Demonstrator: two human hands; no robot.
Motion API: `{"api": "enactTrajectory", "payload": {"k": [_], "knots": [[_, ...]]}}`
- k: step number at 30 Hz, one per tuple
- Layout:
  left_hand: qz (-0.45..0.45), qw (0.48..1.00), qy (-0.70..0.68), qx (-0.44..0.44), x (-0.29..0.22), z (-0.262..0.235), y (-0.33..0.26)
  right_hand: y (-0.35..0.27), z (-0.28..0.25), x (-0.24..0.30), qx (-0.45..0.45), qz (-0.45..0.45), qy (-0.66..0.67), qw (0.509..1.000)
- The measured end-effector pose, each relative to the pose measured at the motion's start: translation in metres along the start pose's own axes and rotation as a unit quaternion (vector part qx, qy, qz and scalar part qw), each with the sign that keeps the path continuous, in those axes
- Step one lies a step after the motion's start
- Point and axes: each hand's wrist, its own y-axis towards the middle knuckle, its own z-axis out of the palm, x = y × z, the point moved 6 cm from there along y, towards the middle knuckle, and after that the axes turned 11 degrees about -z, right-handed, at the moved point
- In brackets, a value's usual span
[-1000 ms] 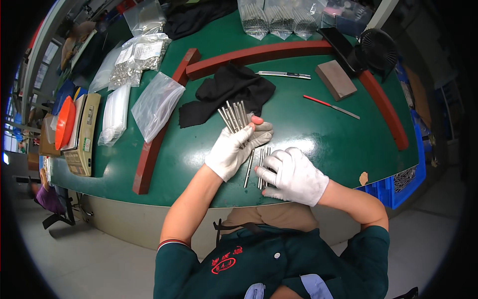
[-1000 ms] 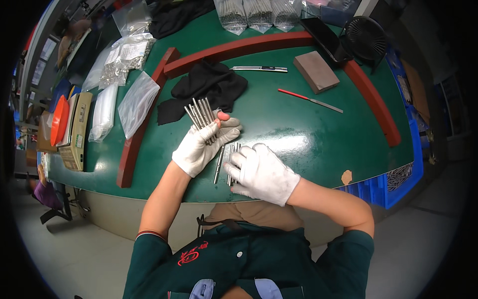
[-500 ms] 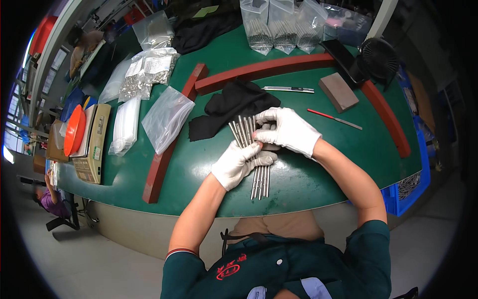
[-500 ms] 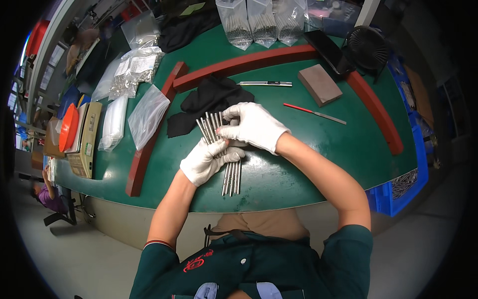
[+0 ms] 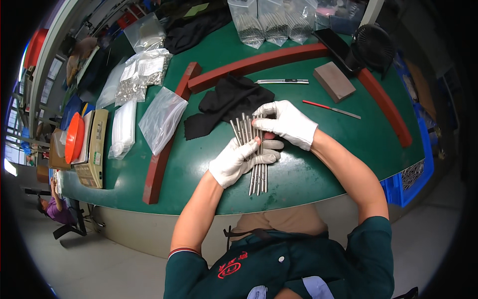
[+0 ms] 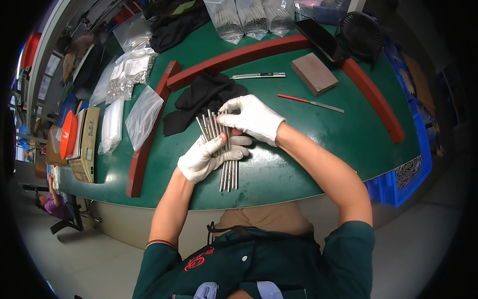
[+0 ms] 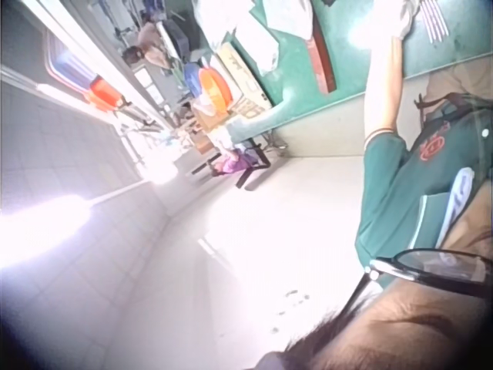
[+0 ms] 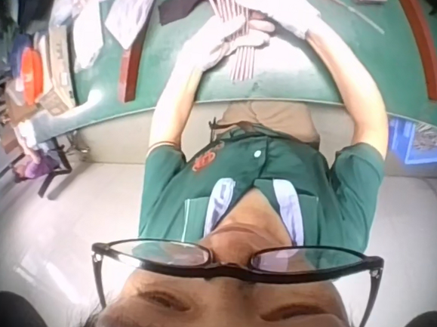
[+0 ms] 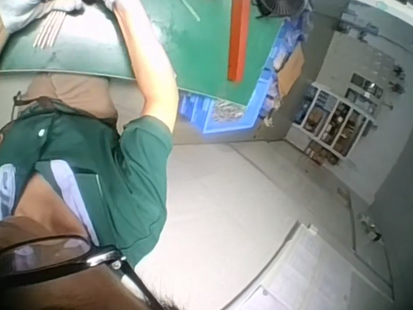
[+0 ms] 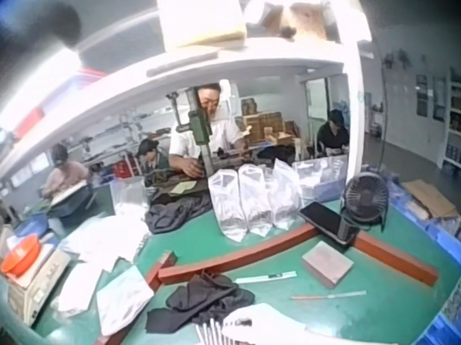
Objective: The person unpacks a clear plastic bag containing small metal rods and places it on the table. They then repeatedly pick up handfuls of metal rods from a blue bin, separate them into smaller groups, and arrange them in neat rows on the green workbench.
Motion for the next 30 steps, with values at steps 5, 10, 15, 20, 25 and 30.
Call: {"api": "enactTrajectory", "payload": {"k": [5, 10, 15, 20, 25, 30], "knots": [[0.019, 0.999, -0.036, -0.013, -0.002, -0.006, 0.0, -0.01, -0.021, 0.02, -0.026, 0.008, -0.051, 0.998], [0.046, 0.997, -0.058, -0.006, -0.003, -0.015, 0.002, -0.035, -0.008, -0.002, 0.142, 0.084, -0.168, 0.972], [0.037, 0.997, -0.069, -0.008, -0.003, -0.018, 0.003, -0.037, 0.003, -0.001, 0.129, 0.049, -0.37, 0.919], [0.054, 0.995, -0.078, -0.019, -0.002, -0.017, 0.004, -0.039, 0.005, 0.004, 0.103, 0.018, -0.488, 0.867], [0.046, 0.996, -0.082, -0.002, -0.003, -0.013, 0.005, -0.038, -0.005, 0.014, 0.115, -0.023, -0.462, 0.879], [0.108, 0.987, -0.117, -0.029, -0.001, -0.015, 0.006, -0.039, 0.001, 0.012, 0.171, 0.026, -0.388, 0.905]]}}
